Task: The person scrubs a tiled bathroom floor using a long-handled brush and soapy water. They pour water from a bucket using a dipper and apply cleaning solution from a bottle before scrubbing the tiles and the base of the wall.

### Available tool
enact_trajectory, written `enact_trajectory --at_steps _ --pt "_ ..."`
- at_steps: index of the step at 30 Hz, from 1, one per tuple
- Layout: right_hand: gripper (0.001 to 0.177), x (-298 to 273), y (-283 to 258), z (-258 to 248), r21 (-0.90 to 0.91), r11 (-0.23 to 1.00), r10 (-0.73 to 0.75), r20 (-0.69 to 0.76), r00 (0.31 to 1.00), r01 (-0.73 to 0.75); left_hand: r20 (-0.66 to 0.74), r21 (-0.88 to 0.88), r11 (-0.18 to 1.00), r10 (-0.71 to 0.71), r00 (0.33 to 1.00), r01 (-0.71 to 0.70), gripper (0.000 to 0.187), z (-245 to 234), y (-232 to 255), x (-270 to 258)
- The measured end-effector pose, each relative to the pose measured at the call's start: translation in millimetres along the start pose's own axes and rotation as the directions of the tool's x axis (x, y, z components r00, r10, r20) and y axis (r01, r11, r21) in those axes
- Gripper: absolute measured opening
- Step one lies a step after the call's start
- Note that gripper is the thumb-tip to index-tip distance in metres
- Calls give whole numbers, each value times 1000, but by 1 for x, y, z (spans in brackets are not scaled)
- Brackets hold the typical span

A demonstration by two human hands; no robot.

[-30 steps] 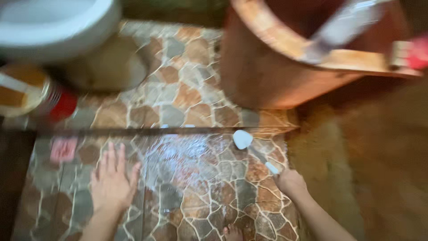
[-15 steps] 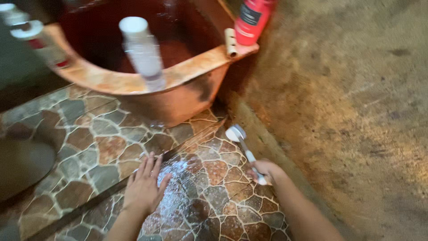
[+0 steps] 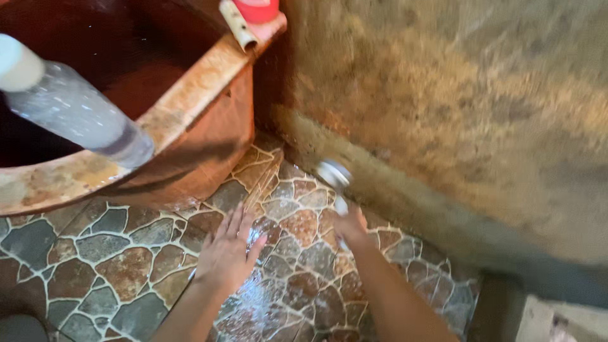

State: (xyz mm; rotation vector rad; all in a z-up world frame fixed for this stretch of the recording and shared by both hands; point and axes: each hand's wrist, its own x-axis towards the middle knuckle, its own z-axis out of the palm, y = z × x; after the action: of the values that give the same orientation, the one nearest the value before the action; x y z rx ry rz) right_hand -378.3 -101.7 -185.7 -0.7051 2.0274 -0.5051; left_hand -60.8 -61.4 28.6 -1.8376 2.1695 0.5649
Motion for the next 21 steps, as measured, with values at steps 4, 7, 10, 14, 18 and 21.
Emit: enact_trajectory --at_steps 4,7,10,14,18,21 --pt "57 -48 -44 -28 -156 987 59 92 994 -44 143 34 999 -16 990 12 80 -16 -7 22" --pt "46 -75 17 -87 -94 982 164 -33 986 -166 125 21 1000 -4 992 1 78 -21 -13 33" --pt "59 -64 47 -114 -368 892 259 -61 964 -263 73 200 974 90 993 -103 75 -17 -18 49" --pt "43 -49 60 -90 -930 353 17 119 993 106 84 174 984 34 996 -48 76 -17 -23 63" --pt "37 -98 92 -96 -345 913 183 -130 974 -218 8 136 988 73 997 -74 76 -23 -22 77" --pt "39 -106 98 -133 -286 907 255 -211 944 -309 36 144 983 109 993 -113 77 -23 -16 85"
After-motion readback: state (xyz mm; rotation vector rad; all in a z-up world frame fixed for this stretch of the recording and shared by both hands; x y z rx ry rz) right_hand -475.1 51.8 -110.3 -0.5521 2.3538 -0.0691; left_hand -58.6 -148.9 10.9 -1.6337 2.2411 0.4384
